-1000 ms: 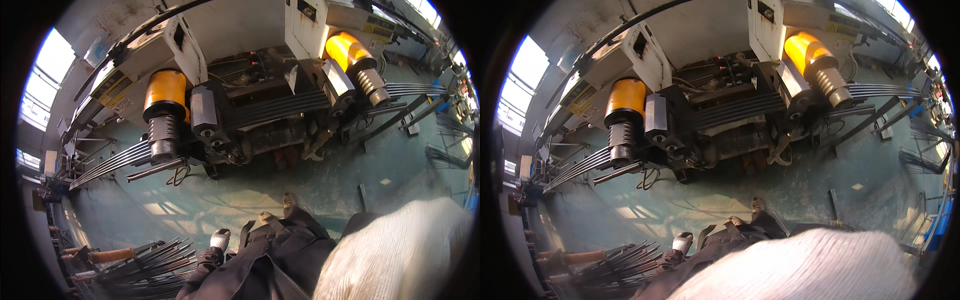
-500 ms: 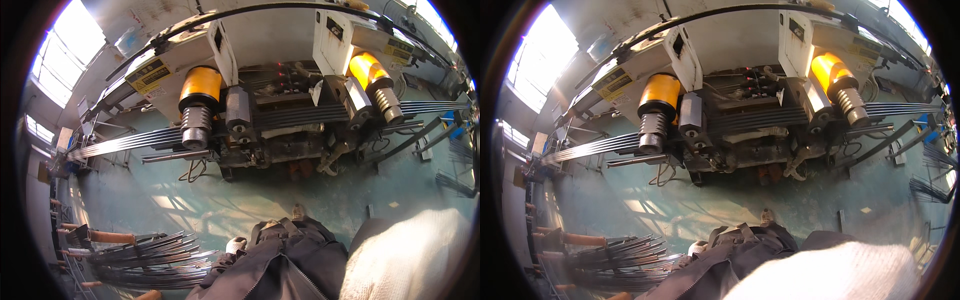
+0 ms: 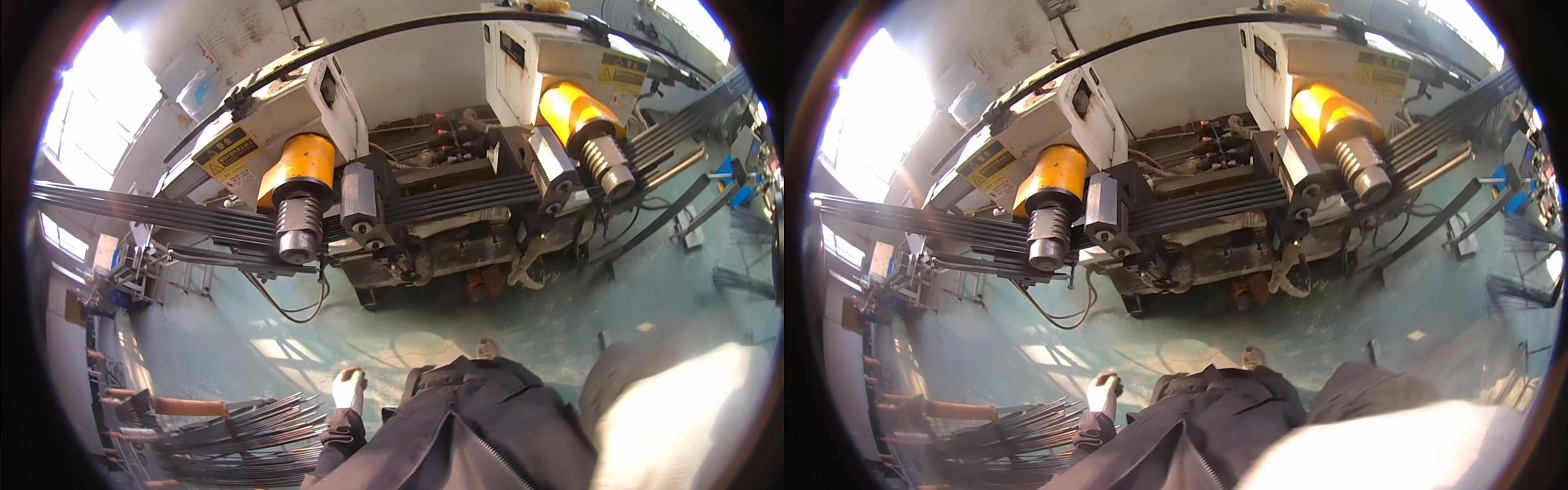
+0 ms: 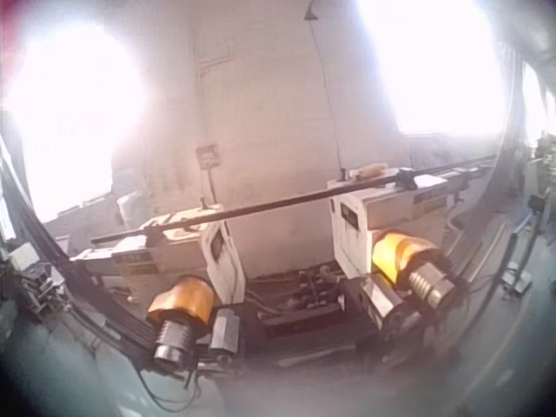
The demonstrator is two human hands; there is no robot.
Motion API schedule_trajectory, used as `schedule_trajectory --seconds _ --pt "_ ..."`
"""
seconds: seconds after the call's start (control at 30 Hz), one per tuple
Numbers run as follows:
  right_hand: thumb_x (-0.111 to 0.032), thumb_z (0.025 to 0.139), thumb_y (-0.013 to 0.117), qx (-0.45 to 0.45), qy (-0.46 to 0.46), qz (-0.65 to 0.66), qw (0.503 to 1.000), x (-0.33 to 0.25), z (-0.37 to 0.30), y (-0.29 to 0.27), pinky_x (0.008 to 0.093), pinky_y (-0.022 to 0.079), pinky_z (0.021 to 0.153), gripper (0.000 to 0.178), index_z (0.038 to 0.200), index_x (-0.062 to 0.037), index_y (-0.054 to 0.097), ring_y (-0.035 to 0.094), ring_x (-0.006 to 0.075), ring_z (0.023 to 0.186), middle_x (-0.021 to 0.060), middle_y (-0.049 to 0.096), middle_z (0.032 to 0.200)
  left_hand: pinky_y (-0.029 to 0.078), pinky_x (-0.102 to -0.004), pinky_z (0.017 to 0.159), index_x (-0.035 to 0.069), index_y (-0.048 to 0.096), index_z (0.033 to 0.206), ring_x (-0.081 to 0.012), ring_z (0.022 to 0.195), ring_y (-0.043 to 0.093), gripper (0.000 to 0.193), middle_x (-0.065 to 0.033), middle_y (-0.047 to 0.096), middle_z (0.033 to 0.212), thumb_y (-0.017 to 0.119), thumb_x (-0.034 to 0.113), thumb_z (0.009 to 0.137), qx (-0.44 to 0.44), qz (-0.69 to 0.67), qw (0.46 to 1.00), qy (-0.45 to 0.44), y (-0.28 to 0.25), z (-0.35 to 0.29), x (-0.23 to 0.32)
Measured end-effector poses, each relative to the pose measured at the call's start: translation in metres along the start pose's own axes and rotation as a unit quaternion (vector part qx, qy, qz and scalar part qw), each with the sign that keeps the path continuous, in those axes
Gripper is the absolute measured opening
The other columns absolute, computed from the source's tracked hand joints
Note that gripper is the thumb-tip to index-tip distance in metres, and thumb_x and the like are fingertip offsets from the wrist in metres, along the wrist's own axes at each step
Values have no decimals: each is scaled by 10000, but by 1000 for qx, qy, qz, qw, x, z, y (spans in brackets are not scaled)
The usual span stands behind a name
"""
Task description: The person repeatedly picks up bundles of long metal rods, places them into a bending machine, and removes the bent rods. They then carry the bent rods to a wooden table and place them on the floor. The cycle repeats multiple times throughout the clip.
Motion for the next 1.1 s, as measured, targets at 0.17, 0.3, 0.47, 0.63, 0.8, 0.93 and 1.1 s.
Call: schedule_trajectory --seconds 0.17,0.3,0.47,0.63,0.8,0.93,1.1 --pt "-134 1060 788 175 -107 -370 906 -3 36 -72 347 633 812 170 1154 5 814 787 219 905 127 821 1087 530 -297 772 26 784 1135 -130 838 644 174 -31 726 951 774 156 1020 71 -41 962 261 -55 -3 185" --pt "-146 1071 776 287 -46 -341 894 59 98 -145 331 631 801 189 1180 4 815 784 199 893 116 819 1085 568 -314 927 28 757 1233 -157 1001 680 185 -58 736 1123 683 174 1146 183 -72 905 379 -117 -18 353" --pt "-108 1026 837 311 13 -114 943 154 183 -195 332 612 929 438 1409 66 713 767 182 990 137 827 1127 544 -404 1212 -56 654 1503 -250 1321 694 388 -171 713 1433 567 167 1199 173 -5 777 606 -124 -83 554" --pt "-303 1044 840 180 9 -539 823 180 271 -188 317 624 990 549 1421 60 677 776 196 1140 132 813 1269 526 -408 1258 4 485 1704 -271 1465 634 503 -171 688 1510 480 135 1218 230 226 652 687 -50 -130 670" --pt "-642 966 837 131 130 -216 959 204 314 -159 476 480 1240 919 1561 30 639 619 414 1489 302 680 1541 569 -379 1214 30 436 1733 -309 1457 664 619 -226 677 1552 532 -38 1125 273 296 594 697 11 -124 749" --pt "-461 1023 829 242 51 -311 917 199 345 -130 418 625 867 510 1202 14 783 781 270 976 171 814 1080 606 -382 1141 28 489 1699 -313 1356 723 619 -228 747 1429 610 -17 1094 325 452 535 635 50 -116 787" --pt "-354 1073 759 196 205 -109 953 259 350 -122 325 657 669 338 1050 -22 818 779 156 699 83 821 875 611 -282 829 38 803 1328 -122 931 751 391 -47 792 1108 698 364 1140 28 3 866 500 63 -73 785"
Point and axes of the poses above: each hand's wrist, its own z-axis towards the middle knuckle, its own y-axis out of the palm, x = y × z, the point moved 8 cm from there along z, towards the middle knuckle
